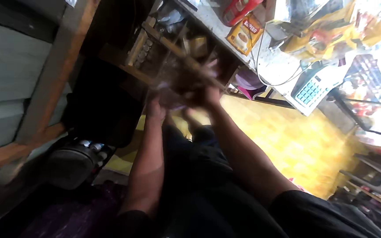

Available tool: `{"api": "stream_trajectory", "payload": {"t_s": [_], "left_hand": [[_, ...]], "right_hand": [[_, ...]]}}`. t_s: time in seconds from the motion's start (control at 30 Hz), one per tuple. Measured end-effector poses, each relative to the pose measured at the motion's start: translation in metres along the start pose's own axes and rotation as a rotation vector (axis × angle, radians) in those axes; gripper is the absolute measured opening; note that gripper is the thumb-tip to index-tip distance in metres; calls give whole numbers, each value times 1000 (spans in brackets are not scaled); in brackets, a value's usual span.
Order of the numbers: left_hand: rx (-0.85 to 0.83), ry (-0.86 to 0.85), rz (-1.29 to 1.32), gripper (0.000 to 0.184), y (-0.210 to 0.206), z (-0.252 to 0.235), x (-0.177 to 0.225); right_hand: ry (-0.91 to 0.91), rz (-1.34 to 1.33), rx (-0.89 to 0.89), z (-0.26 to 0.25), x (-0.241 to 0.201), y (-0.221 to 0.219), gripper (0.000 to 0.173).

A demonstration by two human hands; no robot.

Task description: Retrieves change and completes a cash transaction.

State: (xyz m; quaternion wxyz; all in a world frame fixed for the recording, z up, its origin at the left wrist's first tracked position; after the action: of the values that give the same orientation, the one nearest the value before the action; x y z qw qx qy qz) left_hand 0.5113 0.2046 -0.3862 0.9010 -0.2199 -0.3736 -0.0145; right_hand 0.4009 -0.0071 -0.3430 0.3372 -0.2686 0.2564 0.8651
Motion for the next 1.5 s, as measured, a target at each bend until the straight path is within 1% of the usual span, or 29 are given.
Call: {"api": "stream_trajectory", "payload": {"t_s": [0.03, 0.1, 0.23, 0.27, 0.37, 0.4, 0.43, 0.47, 0.53, 0.57, 0.63, 0.67, 0.73, 0.8, 0.87, 0.9, 0.93, 0.97, 1.0, 1.03, 1.07, 1.13, 1.17, 1.2, 1.23, 1.3, 1.37, 1.43, 1.5], "left_hand": [[-14, -13, 21, 31, -1, -1, 1], [-39, -18, 70, 31, 0, 1, 0], [-5, 23, 43, 28, 1, 1, 1], [-10, 26, 41, 28, 1, 1, -1], [-21, 19, 46, 29, -2, 1, 0], [-22, 19, 49, 29, -2, 1, 1], [-14, 25, 54, 28, -1, 0, 1], [5, 34, 51, 27, 0, 0, 0], [23, 59, 55, 27, 2, 1, -2], [16, 61, 55, 27, 3, 1, -2], [-21, 56, 45, 30, 0, 1, -1], [-45, 41, 46, 30, -2, 1, 0], [-64, 20, 41, 31, -2, -1, 2], [-19, 57, 8, 35, 2, 1, -1], [-28, 42, 18, 35, 0, 2, 1], [-41, 22, 27, 33, -1, 3, 2], [-58, 2, 41, 31, -3, 3, 3], [-66, -15, 48, 30, -3, 2, 4], [-60, -22, 51, 31, -2, 1, 4], [-44, -21, 49, 32, 0, 0, 3], [-24, -12, 38, 31, 3, -1, 0], [-6, -1, 2, 32, 5, 1, 0], [5, 0, -34, 31, 2, 5, 5], [17, -3, -93, 28, -1, 9, 12], [10, -18, -138, 25, -6, 14, 20], [-69, -75, -191, 26, -11, 19, 27], [-105, -86, -96, 24, -4, 14, 14], [-155, -61, 36, 25, -6, 9, 9], [-177, -91, 36, 34, -11, 11, 15]], "right_hand": [[39, -45, 28, -4, -1, 2, 27], [51, -42, 33, -9, 4, 5, 26], [128, -37, -58, -13, 1, 0, 28], [167, 21, -73, -12, 0, -2, 31], [211, 533, -63, -11, 1, -10, 64], [221, 648, -61, -13, 2, -13, 68], [243, 723, -55, -15, -1, -16, 64], [268, 785, -54, -15, -6, -19, 57], [231, 865, -92, -11, -10, -21, 49], [215, 905, -106, -11, -8, -22, 47], [200, 942, -120, -12, -1, -22, 52], [217, 932, -123, -10, -4, -22, 55], [247, 848, -125, 2, -19, -19, 52], [289, 800, -121, 26, -36, -9, 48], [475, 669, -189, 55, -58, 0, 35], [551, 547, -241, 68, -67, 5, 29], [585, 400, -292, 77, -72, 8, 27], [570, 260, -362, 82, -76, 7, 28], [530, 153, -440, 87, -79, 3, 37], [496, 107, -497, 91, -82, -4, 43], [468, 98, -551, 94, -85, -12, 41], [356, 60, -654, 100, -83, -36, 21], [256, 26, -694, 101, -77, -51, 18], [167, 41, -712, 101, -71, -66, 21], [125, 134, -696, 99, -65, -80, 24], [207, 493, -581, 90, -63, -101, 26], [237, 803, -486, 84, -62, -114, 29], [225, 924, -429, 82, -58, -119, 34], [212, 953, -377, 80, -56, -119, 34]]}}
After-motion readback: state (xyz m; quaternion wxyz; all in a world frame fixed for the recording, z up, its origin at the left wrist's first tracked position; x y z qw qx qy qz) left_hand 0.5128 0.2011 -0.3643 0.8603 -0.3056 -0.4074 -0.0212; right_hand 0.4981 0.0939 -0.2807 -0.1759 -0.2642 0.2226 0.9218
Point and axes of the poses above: each hand's wrist, its own z-axis away from the middle knuckle, its own y-axis out of the back of the hand, x = y × z, the point moved 10 cm from there along -z, towards the middle knuckle, and after that the axes turned 8 degrees about -z, right-handed, at the moved point
